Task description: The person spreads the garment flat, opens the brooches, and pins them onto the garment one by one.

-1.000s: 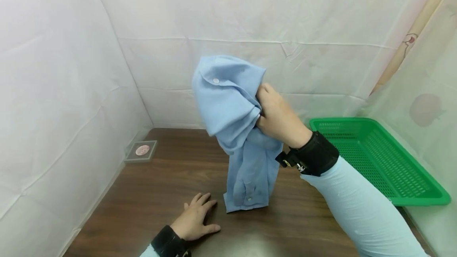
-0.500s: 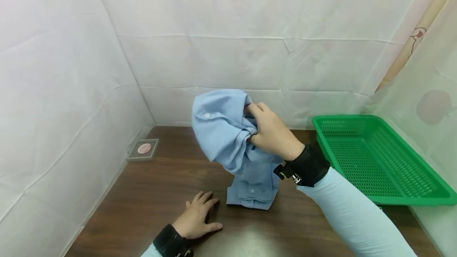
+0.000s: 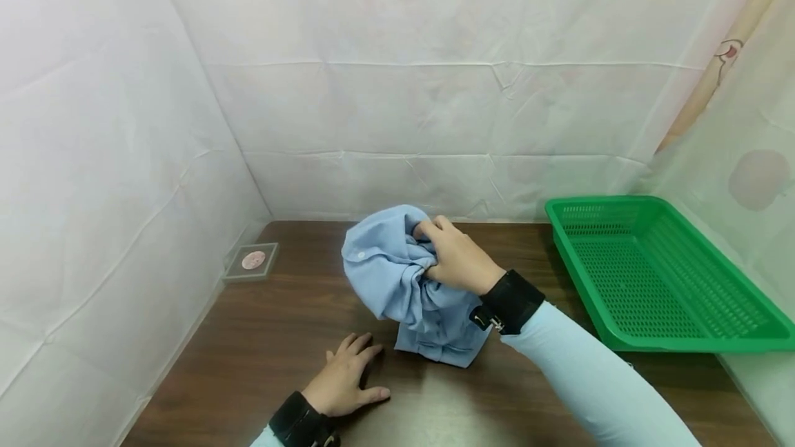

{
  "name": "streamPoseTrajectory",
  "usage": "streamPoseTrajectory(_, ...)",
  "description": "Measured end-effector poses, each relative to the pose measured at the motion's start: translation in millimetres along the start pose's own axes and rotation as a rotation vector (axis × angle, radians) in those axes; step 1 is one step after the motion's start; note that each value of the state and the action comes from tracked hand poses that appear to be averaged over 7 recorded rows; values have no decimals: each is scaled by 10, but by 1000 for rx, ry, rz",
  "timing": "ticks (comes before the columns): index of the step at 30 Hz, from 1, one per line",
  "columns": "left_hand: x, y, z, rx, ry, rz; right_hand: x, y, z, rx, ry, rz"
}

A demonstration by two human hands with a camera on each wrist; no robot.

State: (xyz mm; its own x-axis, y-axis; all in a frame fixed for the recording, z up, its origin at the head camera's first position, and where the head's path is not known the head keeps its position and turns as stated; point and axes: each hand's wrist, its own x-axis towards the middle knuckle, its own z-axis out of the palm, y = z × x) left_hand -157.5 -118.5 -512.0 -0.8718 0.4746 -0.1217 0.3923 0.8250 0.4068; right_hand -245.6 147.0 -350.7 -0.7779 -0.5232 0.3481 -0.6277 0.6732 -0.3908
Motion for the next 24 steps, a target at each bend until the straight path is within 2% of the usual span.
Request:
streamPoseTrajectory(8,-18,16,-20,-4,8,-6,-42,252,397,8,-142,27)
streamPoseTrajectory(14,-21,22,8,-7,13,-11,-52,400,602,2,-215,96)
streamPoseTrajectory(18,-19,25,20,-15,8,-20,-59,504,696,-3,-246,141)
streamPoseTrajectory(24,-11,16,8,-16,17,-19,-114,626,669,31,-297,120)
